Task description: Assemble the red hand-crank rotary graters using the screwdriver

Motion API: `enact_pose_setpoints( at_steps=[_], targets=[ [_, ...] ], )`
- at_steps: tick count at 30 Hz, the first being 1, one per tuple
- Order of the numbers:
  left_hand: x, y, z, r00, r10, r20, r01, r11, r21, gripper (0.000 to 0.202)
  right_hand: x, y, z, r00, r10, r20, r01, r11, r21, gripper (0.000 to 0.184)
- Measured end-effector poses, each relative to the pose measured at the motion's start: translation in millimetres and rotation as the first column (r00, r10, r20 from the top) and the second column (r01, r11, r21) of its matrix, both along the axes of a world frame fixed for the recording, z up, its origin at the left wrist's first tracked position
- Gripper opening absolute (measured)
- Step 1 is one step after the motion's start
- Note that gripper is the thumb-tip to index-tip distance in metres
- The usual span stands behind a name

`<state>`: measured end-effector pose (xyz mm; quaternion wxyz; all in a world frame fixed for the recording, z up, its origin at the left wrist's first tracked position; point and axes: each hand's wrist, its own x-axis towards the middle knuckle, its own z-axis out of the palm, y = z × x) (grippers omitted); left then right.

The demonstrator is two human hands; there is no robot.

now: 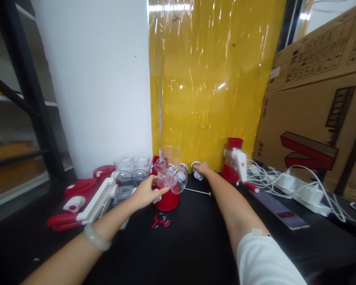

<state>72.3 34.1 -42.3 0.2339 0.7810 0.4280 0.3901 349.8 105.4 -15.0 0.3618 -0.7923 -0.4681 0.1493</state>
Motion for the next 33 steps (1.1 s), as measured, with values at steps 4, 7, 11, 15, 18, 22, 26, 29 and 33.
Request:
enact_pose_setpoints(
  at_steps=[4, 7, 11, 15, 18, 22, 26, 29, 33],
  targets=[
    [3, -1, -2.7, 0.998, 0.061, 0.007, -0.061, 0.998, -0.014, 0.063, 5, -26, 12.1, 0.994, 0.01, -0.113, 0.005, 0.99, 0.139, 0.06],
    [4, -3, -0.7, 0.998, 0.067, -0.004, -0.067, 0.997, -0.032, 0.064, 2, -60, 15.0, 0.971, 0.102, -0.216, -0.043, 0.963, 0.265, 0.06],
    [5, -8, 4.1, 0.994, 0.11, -0.02, -0.111, 0.993, -0.035, 0.064, -6, -110, 7.1, 0.829, 0.407, -0.384, -0.127, 0.805, 0.58, 0.057],
    [9, -16, 5.8, 0.986, 0.156, -0.057, -0.157, 0.987, -0.017, 0.06, -15, -138, -7.2, 0.737, 0.502, -0.453, -0.084, 0.733, 0.675, 0.04],
    [14, -25, 4.6, 0.973, 0.212, -0.093, -0.212, 0.977, 0.019, 0.057, -24, -143, -18.6, 0.609, 0.565, -0.556, 0.01, 0.696, 0.718, 0.036],
    [20, -36, 4.8, 0.941, 0.299, -0.158, -0.286, 0.953, 0.102, 0.055, -38, -143, -33.3, 0.512, 0.622, -0.592, 0.044, 0.67, 0.741, 0.038],
    [20, -43, 8.2, 0.939, 0.294, -0.179, -0.274, 0.953, 0.129, 0.059, -46, -144, -45.7, 0.509, 0.644, -0.571, 0.0, 0.663, 0.748, 0.037],
    [17, -43, 8.4, 0.947, 0.273, -0.169, -0.255, 0.959, 0.12, 0.063, -45, -143, -52.3, 0.547, 0.648, -0.531, -0.056, 0.661, 0.748, 0.036],
    [13, -33, 3.5, 0.98, 0.181, -0.082, -0.169, 0.976, 0.138, 0.079, -43, -141, -58.7, 0.554, 0.672, -0.491, -0.155, 0.663, 0.733, 0.04]
  ],
)
